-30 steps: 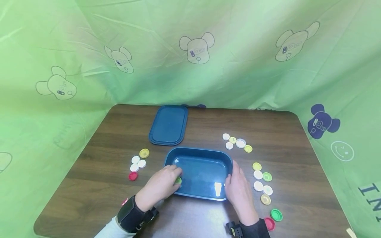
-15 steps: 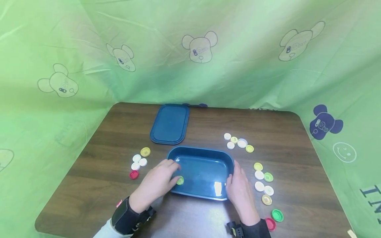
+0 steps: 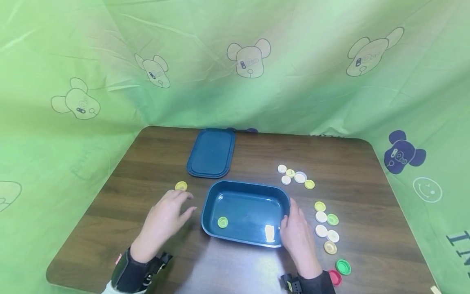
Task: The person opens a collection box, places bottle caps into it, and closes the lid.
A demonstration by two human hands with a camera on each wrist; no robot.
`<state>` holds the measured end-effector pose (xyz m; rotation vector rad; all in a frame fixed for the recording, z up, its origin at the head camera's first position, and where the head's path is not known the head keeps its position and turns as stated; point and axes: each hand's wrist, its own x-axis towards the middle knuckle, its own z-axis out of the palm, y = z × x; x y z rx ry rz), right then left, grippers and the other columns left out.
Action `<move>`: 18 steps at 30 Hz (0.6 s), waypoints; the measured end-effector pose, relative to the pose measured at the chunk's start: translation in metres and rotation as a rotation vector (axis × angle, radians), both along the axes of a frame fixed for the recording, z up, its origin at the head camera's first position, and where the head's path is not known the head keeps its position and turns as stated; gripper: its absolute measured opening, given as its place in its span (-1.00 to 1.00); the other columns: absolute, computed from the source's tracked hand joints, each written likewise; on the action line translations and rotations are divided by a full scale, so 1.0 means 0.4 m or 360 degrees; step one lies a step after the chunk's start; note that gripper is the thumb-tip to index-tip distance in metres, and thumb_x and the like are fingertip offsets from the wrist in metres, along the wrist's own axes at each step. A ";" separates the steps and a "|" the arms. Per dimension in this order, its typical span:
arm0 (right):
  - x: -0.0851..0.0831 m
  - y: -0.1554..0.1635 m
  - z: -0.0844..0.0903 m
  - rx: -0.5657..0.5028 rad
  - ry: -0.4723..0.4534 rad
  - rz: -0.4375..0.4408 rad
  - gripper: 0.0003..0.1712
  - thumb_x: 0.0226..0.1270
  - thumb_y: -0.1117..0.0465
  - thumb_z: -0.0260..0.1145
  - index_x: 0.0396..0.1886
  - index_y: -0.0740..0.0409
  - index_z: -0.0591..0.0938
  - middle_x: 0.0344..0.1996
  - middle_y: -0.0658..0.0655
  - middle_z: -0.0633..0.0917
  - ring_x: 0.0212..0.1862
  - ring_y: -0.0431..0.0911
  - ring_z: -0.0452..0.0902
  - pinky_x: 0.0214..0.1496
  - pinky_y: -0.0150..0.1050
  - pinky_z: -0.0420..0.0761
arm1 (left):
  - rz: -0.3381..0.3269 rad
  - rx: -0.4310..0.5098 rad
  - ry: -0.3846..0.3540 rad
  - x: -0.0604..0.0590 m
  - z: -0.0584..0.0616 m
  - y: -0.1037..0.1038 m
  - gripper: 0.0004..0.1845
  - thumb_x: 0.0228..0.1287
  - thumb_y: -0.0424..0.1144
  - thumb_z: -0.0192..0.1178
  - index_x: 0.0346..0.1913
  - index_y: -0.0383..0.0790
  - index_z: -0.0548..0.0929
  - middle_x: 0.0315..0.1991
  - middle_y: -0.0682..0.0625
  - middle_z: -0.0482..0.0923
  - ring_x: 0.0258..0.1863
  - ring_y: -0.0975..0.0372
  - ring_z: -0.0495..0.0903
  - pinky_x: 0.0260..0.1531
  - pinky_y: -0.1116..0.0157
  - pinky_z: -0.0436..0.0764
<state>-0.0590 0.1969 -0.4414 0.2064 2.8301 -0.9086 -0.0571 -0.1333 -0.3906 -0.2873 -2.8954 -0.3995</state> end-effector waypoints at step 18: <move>0.001 0.002 -0.001 -0.0005 0.0006 0.0013 -0.30 0.55 0.29 0.05 0.56 0.38 0.08 0.41 0.53 0.28 0.38 0.44 0.27 0.27 0.35 0.37 | 0.0236 0.0109 -0.0162 0.048 -0.134 -0.140 -0.76 0.06 -0.31 0.51 -0.26 -0.27 0.66 -0.33 -0.06 0.51 -0.29 0.05 0.47 -0.32 0.10 0.50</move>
